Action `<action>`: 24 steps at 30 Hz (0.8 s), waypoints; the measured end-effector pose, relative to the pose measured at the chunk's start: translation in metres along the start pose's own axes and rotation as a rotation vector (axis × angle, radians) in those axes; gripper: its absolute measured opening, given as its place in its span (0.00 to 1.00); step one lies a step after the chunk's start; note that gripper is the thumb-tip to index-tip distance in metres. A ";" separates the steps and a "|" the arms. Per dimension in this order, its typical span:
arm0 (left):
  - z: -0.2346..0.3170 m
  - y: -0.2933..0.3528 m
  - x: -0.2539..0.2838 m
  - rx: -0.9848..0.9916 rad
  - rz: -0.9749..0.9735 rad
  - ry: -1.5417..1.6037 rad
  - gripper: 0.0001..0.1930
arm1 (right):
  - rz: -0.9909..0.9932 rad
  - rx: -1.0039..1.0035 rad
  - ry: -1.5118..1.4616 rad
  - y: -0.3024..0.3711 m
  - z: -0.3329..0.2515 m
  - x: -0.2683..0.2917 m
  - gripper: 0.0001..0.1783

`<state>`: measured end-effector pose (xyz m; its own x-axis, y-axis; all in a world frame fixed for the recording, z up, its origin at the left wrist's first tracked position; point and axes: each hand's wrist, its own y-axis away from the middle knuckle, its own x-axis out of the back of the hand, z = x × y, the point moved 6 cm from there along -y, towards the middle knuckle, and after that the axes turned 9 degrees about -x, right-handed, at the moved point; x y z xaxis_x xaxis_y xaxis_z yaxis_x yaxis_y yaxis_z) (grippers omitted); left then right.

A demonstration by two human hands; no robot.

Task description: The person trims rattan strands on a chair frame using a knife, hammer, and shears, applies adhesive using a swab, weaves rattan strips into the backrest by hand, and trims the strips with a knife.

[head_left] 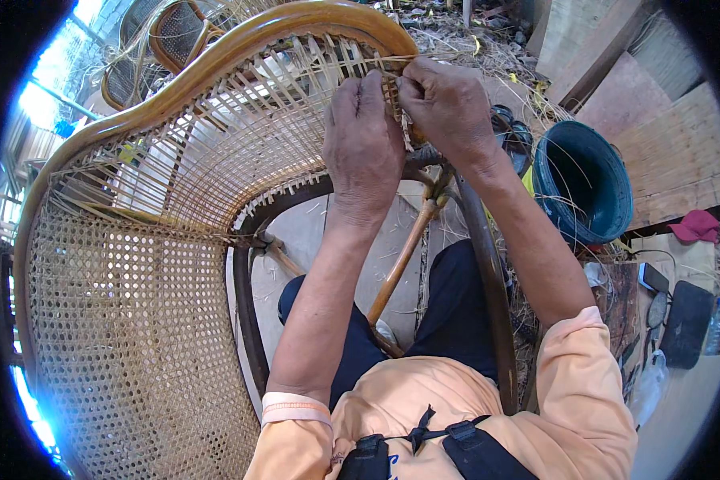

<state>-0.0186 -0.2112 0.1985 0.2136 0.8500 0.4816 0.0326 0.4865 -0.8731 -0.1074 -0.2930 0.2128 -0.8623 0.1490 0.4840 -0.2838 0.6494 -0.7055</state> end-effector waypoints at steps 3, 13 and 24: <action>-0.005 -0.002 0.000 0.036 -0.020 -0.016 0.19 | -0.011 0.003 0.015 0.000 -0.002 -0.002 0.05; -0.003 0.001 -0.003 0.043 -0.049 0.036 0.19 | 0.035 0.006 -0.021 0.003 -0.001 -0.005 0.05; -0.002 0.001 -0.002 0.033 -0.091 0.002 0.19 | 0.050 -0.093 -0.113 0.008 -0.001 -0.002 0.07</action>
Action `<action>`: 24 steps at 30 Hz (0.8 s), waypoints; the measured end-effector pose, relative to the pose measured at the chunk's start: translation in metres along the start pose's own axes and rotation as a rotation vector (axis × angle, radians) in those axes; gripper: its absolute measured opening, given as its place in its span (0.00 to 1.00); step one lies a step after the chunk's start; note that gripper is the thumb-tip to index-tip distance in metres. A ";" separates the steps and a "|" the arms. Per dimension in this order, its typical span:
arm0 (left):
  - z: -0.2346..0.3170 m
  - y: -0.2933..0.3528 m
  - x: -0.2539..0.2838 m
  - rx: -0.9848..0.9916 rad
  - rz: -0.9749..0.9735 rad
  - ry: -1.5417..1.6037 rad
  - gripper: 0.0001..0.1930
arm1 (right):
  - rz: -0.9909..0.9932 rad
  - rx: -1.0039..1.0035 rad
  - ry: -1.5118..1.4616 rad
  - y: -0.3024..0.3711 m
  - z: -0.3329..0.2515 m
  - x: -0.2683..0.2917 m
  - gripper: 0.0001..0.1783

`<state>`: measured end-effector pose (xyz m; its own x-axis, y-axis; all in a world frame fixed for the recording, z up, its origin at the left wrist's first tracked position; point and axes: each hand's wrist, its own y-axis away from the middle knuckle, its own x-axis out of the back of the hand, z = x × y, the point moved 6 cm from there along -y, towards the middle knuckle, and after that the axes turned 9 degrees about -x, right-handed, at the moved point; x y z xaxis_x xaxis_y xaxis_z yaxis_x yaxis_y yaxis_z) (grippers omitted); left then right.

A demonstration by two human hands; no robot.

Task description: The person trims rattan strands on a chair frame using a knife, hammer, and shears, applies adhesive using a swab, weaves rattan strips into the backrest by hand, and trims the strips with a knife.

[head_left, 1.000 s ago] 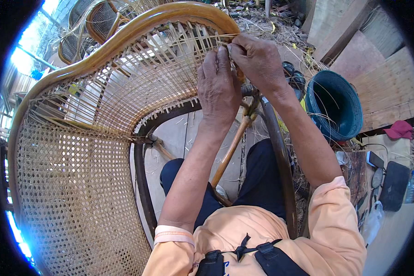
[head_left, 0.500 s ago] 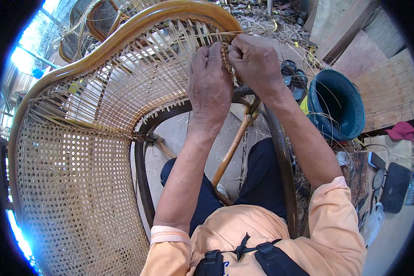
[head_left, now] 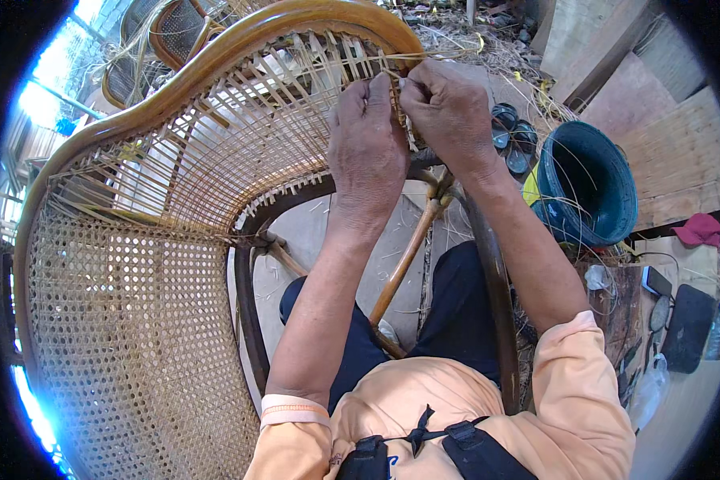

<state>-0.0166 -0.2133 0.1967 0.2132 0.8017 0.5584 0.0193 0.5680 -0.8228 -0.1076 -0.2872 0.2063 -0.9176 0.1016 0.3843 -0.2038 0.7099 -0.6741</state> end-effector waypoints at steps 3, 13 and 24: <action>0.004 0.002 -0.006 0.022 0.035 0.039 0.20 | -0.010 0.013 0.007 -0.001 -0.002 0.000 0.07; 0.001 -0.007 0.002 -0.024 0.059 -0.008 0.19 | -0.006 0.085 0.083 -0.012 0.000 -0.004 0.07; -0.007 -0.019 0.000 0.171 -0.017 -0.182 0.12 | 0.031 0.044 0.121 -0.008 0.006 -0.007 0.06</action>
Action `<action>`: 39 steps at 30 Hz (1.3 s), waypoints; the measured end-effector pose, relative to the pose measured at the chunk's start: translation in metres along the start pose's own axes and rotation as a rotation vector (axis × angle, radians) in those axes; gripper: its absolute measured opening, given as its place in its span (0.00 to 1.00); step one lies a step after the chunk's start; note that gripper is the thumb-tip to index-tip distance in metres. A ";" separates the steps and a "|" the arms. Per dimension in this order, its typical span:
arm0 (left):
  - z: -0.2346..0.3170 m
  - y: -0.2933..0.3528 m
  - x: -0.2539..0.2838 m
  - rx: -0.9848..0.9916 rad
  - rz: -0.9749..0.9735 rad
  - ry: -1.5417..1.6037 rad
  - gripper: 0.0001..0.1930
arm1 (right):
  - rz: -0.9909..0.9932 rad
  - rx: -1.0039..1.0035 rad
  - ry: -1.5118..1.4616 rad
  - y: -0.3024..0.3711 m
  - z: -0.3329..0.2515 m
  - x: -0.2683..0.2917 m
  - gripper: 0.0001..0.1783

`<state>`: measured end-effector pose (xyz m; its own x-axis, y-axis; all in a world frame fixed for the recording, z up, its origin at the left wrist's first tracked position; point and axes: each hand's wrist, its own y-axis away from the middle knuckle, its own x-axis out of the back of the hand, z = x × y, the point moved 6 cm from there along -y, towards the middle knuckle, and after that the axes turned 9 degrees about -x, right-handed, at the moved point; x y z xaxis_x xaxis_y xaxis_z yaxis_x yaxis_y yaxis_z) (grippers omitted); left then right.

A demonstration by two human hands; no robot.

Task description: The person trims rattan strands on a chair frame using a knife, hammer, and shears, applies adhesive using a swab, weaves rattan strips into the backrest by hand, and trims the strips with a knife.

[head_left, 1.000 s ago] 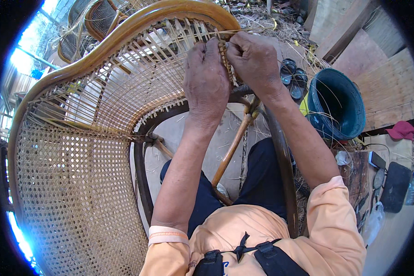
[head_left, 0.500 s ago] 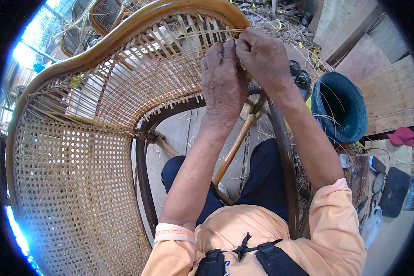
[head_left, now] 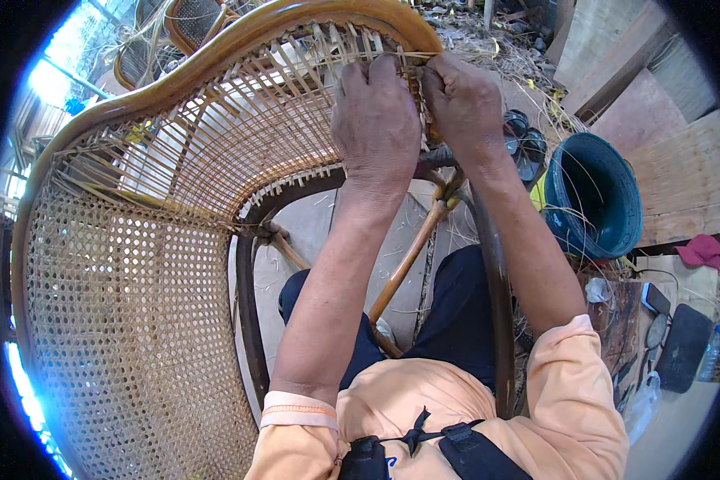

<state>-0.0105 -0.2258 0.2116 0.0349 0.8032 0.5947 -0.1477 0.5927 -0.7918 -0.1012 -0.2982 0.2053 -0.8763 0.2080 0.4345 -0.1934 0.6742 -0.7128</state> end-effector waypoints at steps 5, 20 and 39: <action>-0.005 -0.002 0.000 0.077 0.167 0.168 0.06 | 0.025 0.065 -0.056 0.004 0.000 0.003 0.05; -0.013 0.011 0.008 0.107 0.399 0.224 0.05 | -0.051 0.131 -0.177 0.007 0.017 0.004 0.06; -0.001 0.012 0.008 0.243 -0.043 0.594 0.16 | 0.029 0.070 -0.042 -0.011 0.014 0.027 0.07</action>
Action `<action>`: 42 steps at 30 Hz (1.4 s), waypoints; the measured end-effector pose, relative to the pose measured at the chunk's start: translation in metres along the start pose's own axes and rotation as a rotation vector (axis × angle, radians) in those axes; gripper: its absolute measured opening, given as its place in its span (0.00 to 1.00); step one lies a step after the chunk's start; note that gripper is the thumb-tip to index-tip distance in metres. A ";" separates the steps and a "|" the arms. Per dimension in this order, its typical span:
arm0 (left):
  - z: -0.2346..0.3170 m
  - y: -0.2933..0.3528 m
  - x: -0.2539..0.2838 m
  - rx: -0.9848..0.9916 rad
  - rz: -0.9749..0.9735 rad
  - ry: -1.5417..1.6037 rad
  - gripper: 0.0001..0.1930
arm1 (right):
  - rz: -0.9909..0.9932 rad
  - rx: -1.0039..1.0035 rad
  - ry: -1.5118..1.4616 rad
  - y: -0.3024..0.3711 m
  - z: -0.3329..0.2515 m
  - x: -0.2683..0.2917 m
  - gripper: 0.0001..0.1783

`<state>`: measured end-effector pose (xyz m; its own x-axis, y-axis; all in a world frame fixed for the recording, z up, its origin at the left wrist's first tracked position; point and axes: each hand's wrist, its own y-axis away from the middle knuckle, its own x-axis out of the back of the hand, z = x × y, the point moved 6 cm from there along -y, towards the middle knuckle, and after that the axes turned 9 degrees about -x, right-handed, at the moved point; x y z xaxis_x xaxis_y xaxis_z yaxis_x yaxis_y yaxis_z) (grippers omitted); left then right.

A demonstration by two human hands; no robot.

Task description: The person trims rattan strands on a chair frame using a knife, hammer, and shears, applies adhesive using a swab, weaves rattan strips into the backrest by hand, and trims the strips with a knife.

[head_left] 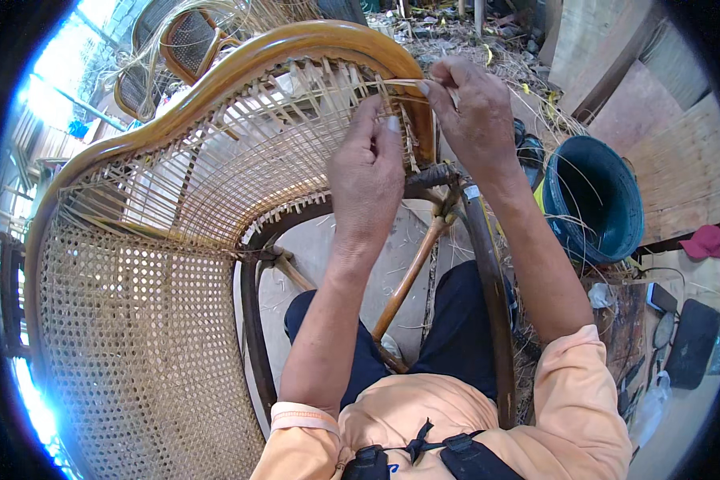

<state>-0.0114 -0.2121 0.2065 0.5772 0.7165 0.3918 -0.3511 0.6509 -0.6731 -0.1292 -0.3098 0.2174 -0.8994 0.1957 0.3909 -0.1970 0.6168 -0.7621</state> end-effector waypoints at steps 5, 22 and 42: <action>0.001 0.011 -0.028 0.442 0.033 0.822 0.30 | -0.051 -0.042 -0.126 0.008 -0.001 0.000 0.08; 0.002 0.010 -0.049 0.573 0.242 2.028 0.14 | -0.199 -0.055 0.218 0.007 -0.007 -0.011 0.05; 0.001 0.008 -0.043 0.592 0.231 1.695 0.19 | -0.120 -0.030 -0.110 0.017 -0.015 -0.019 0.10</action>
<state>-0.0399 -0.2378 0.1849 0.3952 0.0367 -0.9179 -0.4936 0.8512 -0.1785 -0.1099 -0.2916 0.2051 -0.9077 0.0354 0.4182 -0.2955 0.6535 -0.6968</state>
